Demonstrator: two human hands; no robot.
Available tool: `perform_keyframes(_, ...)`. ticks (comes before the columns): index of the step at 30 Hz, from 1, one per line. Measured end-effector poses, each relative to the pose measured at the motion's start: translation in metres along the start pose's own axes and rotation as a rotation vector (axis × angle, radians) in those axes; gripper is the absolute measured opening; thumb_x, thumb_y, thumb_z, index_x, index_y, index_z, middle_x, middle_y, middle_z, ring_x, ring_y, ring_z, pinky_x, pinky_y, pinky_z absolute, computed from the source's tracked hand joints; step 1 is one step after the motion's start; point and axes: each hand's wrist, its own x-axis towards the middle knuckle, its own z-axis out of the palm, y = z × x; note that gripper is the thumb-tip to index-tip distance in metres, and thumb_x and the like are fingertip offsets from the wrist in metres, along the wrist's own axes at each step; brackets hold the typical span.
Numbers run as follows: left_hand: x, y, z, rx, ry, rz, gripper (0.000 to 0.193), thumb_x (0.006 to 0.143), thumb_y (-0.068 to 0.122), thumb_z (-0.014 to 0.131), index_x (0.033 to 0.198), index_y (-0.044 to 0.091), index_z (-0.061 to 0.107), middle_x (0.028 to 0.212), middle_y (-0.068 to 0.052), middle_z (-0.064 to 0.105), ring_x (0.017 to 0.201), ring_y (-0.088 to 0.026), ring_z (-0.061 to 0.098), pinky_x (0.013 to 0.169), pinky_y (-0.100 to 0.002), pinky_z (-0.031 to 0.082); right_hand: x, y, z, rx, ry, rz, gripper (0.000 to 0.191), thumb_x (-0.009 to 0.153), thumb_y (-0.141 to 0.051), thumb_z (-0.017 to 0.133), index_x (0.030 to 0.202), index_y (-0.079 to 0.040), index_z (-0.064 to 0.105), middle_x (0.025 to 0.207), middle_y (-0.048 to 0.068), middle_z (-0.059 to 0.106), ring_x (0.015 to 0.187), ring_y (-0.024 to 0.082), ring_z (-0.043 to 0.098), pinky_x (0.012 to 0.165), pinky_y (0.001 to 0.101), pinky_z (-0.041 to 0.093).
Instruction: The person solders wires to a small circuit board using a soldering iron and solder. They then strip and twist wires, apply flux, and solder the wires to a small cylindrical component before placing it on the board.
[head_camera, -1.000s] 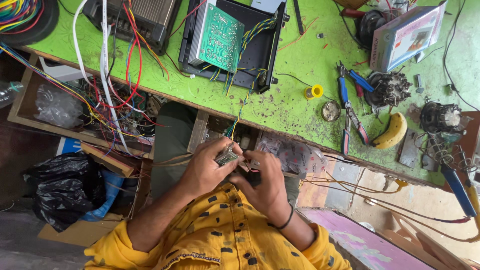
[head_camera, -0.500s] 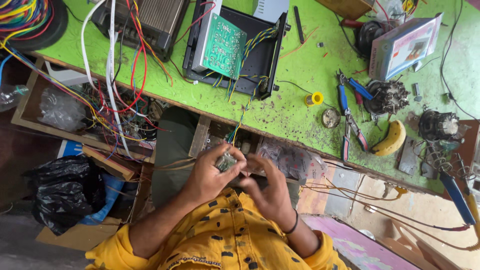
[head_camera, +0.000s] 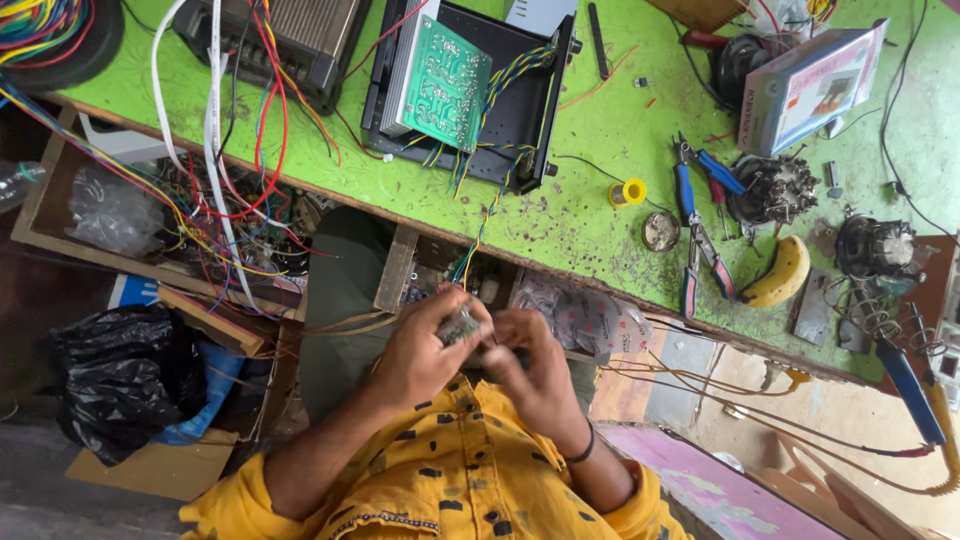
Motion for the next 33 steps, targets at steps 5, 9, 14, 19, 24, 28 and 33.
perform_keyframes(5, 0.002, 0.004, 0.009, -0.118, 0.003, -0.099, 0.012, 0.093, 0.009, 0.074, 0.098, 0.004, 0.064, 0.087, -0.005, 0.069, 0.078, -0.015, 0.068, 0.072, -0.03, 0.054, -0.002, -0.008, 0.003, -0.311, 0.108, -0.057, 0.022, 0.11, -0.024, 0.053, 0.099, -0.007, 0.063, 0.086, 0.003, 0.066, 0.082, 0.016, 0.059, 0.08, 0.0334, 0.046)
perform_keyframes(9, 0.004, 0.009, 0.01, -0.303, -0.072, 0.034, 0.009, 0.102, 0.009, 0.071, 0.102, 0.005, 0.063, 0.093, -0.004, 0.072, 0.087, -0.014, 0.07, 0.083, -0.03, 0.055, -0.005, 0.005, 0.002, 0.454, 0.076, 0.263, 0.023, 0.111, -0.021, 0.05, 0.102, -0.005, 0.065, 0.081, 0.001, 0.062, 0.075, 0.015, 0.053, 0.073, 0.0317, 0.042)
perform_keyframes(14, 0.001, 0.008, 0.012, -0.03, -0.105, 0.069, 0.025, 0.09, 0.006, 0.072, 0.113, 0.003, 0.063, 0.103, -0.01, 0.069, 0.096, -0.023, 0.068, 0.085, -0.034, 0.053, 0.002, 0.002, -0.009, 0.763, -0.042, 0.525, 0.031, 0.112, -0.024, 0.05, 0.103, 0.002, 0.065, 0.081, 0.006, 0.063, 0.071, 0.014, 0.049, 0.064, 0.0296, 0.038)
perform_keyframes(19, -0.001, -0.003, 0.021, -0.023, 0.036, 0.035, 0.017, 0.093, 0.006, 0.074, 0.105, 0.003, 0.061, 0.098, -0.012, 0.069, 0.093, -0.025, 0.071, 0.081, -0.036, 0.054, -0.001, -0.019, -0.004, -0.292, 0.197, -0.18, 0.039, 0.102, -0.026, 0.067, 0.114, 0.008, 0.055, 0.098, 0.014, 0.065, 0.088, 0.024, 0.062, 0.074, 0.0355, 0.048)
perform_keyframes(24, -0.004, -0.005, 0.022, -0.223, -0.042, 0.019, 0.013, 0.096, 0.004, 0.072, 0.101, 0.003, 0.061, 0.096, -0.009, 0.07, 0.088, -0.021, 0.071, 0.081, -0.035, 0.056, -0.008, -0.005, 0.002, -0.277, 0.163, 0.011, 0.014, 0.106, -0.016, 0.06, 0.1, -0.006, 0.067, 0.086, 0.004, 0.071, 0.081, 0.016, 0.065, 0.075, 0.0326, 0.05)
perform_keyframes(28, -0.001, 0.001, 0.013, -0.303, -0.134, 0.064, 0.017, 0.099, 0.005, 0.071, 0.113, 0.004, 0.061, 0.099, -0.007, 0.069, 0.092, -0.018, 0.072, 0.086, -0.034, 0.057, -0.013, 0.017, 0.002, 1.503, 0.01, 0.585, 0.023, 0.109, -0.018, 0.056, 0.098, 0.002, 0.062, 0.075, 0.003, 0.057, 0.067, 0.014, 0.05, 0.063, 0.0308, 0.04)
perform_keyframes(33, 0.002, 0.007, 0.0, -0.079, -0.157, 0.138, 0.044, 0.087, 0.002, 0.072, 0.129, 0.004, 0.061, 0.12, -0.013, 0.07, 0.108, -0.027, 0.071, 0.093, -0.038, 0.055, -0.012, 0.022, 0.005, 1.137, -0.039, 0.476, 0.026, 0.113, -0.021, 0.055, 0.097, 0.0, 0.06, 0.077, 0.005, 0.057, 0.071, 0.016, 0.051, 0.068, 0.0316, 0.04)
